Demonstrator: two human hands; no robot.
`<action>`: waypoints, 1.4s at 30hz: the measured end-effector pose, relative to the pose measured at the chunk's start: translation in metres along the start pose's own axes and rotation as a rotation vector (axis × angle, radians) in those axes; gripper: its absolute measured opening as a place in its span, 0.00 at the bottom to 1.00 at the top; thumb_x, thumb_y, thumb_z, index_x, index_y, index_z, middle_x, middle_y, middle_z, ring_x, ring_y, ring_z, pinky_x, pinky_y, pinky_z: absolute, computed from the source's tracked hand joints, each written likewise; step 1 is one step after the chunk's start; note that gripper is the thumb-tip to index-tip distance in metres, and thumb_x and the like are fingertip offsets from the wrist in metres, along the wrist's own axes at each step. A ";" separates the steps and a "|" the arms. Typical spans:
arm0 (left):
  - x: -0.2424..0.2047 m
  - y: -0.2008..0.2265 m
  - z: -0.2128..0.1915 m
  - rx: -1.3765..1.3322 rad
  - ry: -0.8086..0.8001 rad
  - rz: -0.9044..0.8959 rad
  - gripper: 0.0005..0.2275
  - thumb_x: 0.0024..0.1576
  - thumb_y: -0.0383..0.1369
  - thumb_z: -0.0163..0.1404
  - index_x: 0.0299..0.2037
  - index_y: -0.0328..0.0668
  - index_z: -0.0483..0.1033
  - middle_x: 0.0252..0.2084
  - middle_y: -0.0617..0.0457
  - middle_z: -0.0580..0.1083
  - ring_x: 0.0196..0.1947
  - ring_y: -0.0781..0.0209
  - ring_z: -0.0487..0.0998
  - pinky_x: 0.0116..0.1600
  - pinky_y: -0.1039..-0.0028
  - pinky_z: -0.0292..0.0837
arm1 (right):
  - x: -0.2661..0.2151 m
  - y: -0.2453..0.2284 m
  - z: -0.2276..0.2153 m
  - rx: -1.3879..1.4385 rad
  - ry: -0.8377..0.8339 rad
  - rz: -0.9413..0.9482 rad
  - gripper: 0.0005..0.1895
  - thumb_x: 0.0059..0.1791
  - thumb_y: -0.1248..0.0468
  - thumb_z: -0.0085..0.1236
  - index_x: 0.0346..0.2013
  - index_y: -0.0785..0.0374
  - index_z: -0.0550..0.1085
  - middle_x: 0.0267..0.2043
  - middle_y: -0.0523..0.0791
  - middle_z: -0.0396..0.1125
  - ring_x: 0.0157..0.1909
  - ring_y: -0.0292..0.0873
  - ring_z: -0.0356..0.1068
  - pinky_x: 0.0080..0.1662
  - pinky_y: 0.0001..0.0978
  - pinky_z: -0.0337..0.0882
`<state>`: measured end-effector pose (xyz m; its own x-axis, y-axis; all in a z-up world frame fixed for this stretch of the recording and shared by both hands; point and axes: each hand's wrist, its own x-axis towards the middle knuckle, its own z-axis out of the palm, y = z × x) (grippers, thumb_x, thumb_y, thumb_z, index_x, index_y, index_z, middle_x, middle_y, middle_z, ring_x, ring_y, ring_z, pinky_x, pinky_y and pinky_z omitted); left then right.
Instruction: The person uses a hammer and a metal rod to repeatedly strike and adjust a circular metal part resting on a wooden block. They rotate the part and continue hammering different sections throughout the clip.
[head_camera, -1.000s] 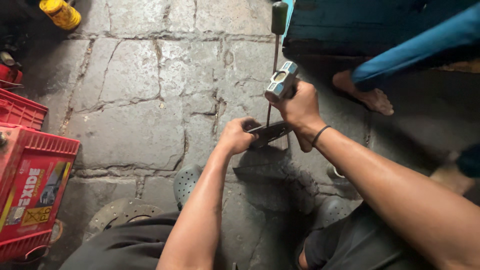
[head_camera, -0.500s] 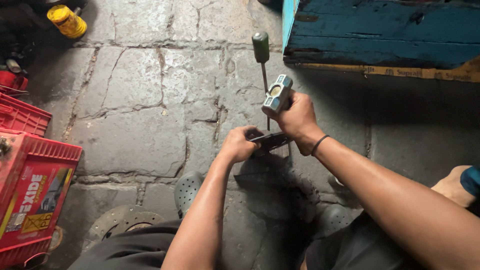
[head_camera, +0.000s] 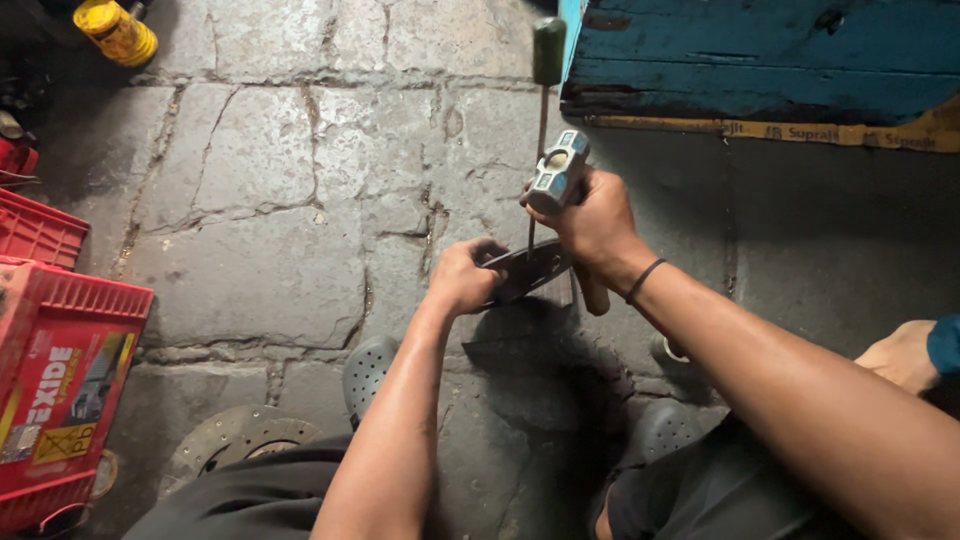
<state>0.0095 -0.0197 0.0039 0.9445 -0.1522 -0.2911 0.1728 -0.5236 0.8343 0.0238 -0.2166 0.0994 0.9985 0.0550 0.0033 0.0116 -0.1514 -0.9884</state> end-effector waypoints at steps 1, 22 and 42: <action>0.000 -0.001 0.000 -0.020 -0.003 -0.008 0.17 0.46 0.28 0.58 0.47 0.48 0.82 0.41 0.49 0.83 0.39 0.57 0.84 0.46 0.68 0.78 | 0.001 0.000 0.001 0.005 0.005 0.019 0.09 0.46 0.70 0.65 0.40 0.65 0.78 0.40 0.44 0.77 0.43 0.34 0.75 0.47 0.28 0.76; -0.006 0.012 -0.002 0.029 -0.023 -0.019 0.16 0.46 0.27 0.58 0.47 0.48 0.83 0.40 0.49 0.83 0.40 0.59 0.84 0.47 0.70 0.77 | 0.005 0.000 0.012 -0.073 0.067 0.076 0.11 0.44 0.71 0.68 0.39 0.65 0.78 0.42 0.44 0.78 0.44 0.36 0.77 0.48 0.29 0.77; -0.010 0.051 0.020 0.304 0.234 0.480 0.15 0.46 0.34 0.60 0.44 0.44 0.81 0.43 0.44 0.80 0.44 0.41 0.80 0.49 0.55 0.74 | 0.003 0.009 0.004 0.092 0.006 0.089 0.12 0.44 0.74 0.67 0.40 0.67 0.76 0.40 0.45 0.76 0.43 0.38 0.76 0.47 0.31 0.78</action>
<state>0.0035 -0.0612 0.0401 0.9394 -0.2599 0.2235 -0.3419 -0.6635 0.6655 0.0270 -0.2140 0.0896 0.9957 0.0398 -0.0841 -0.0814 -0.0645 -0.9946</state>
